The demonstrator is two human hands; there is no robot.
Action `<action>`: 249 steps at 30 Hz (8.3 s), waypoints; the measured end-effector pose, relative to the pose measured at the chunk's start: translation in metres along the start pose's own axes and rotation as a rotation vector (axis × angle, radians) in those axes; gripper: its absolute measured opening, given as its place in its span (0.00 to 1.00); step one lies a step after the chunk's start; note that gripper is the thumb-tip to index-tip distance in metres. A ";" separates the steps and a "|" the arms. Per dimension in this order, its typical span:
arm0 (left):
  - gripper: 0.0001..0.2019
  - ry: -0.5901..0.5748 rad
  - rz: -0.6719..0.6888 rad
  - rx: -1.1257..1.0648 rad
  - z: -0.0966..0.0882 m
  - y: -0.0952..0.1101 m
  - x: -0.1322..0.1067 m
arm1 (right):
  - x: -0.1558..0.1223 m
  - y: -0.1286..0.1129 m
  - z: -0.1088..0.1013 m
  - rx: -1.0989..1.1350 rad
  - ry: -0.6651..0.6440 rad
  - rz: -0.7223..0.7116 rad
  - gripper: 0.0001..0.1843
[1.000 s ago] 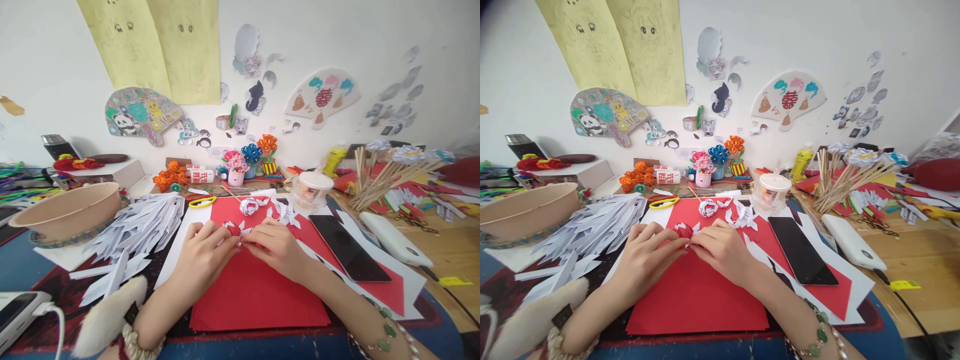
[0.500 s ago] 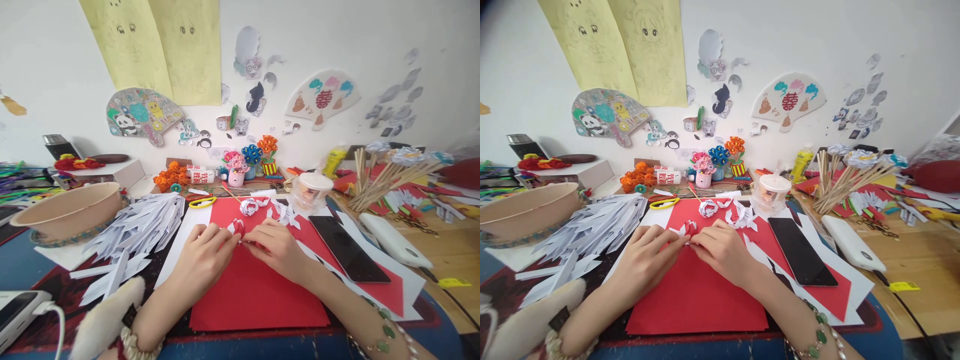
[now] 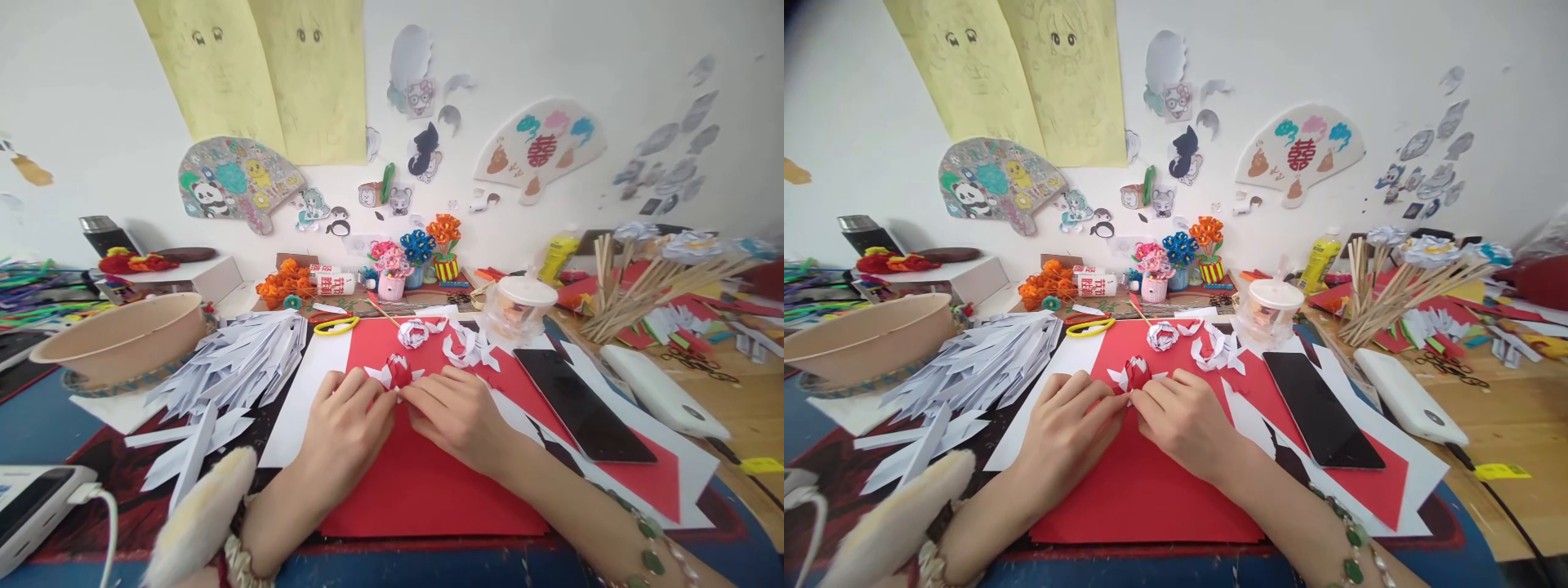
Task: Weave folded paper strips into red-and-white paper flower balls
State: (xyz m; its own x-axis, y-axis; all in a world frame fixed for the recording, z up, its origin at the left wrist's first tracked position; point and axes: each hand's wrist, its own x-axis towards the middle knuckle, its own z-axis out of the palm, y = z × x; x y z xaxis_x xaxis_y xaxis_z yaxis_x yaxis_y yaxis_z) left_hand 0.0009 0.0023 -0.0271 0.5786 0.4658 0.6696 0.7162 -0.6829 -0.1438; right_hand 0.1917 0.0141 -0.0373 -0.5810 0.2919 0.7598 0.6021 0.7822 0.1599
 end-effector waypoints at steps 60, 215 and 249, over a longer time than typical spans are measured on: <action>0.05 -0.169 0.011 -0.017 0.007 -0.010 -0.004 | -0.008 0.006 0.003 0.163 -0.130 0.268 0.09; 0.15 -0.084 0.172 -0.038 -0.010 -0.020 0.001 | -0.005 0.007 -0.004 0.247 -0.168 0.120 0.14; 0.06 -0.028 0.136 0.232 0.000 -0.014 0.019 | 0.005 0.013 0.012 0.190 -0.052 0.222 0.12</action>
State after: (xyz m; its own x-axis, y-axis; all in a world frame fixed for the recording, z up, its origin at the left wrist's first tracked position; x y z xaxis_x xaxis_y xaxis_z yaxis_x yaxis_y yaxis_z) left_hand 0.0016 0.0210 -0.0126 0.6839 0.3964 0.6125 0.6995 -0.5948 -0.3961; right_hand 0.1894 0.0323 -0.0388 -0.4768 0.4915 0.7288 0.6073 0.7836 -0.1311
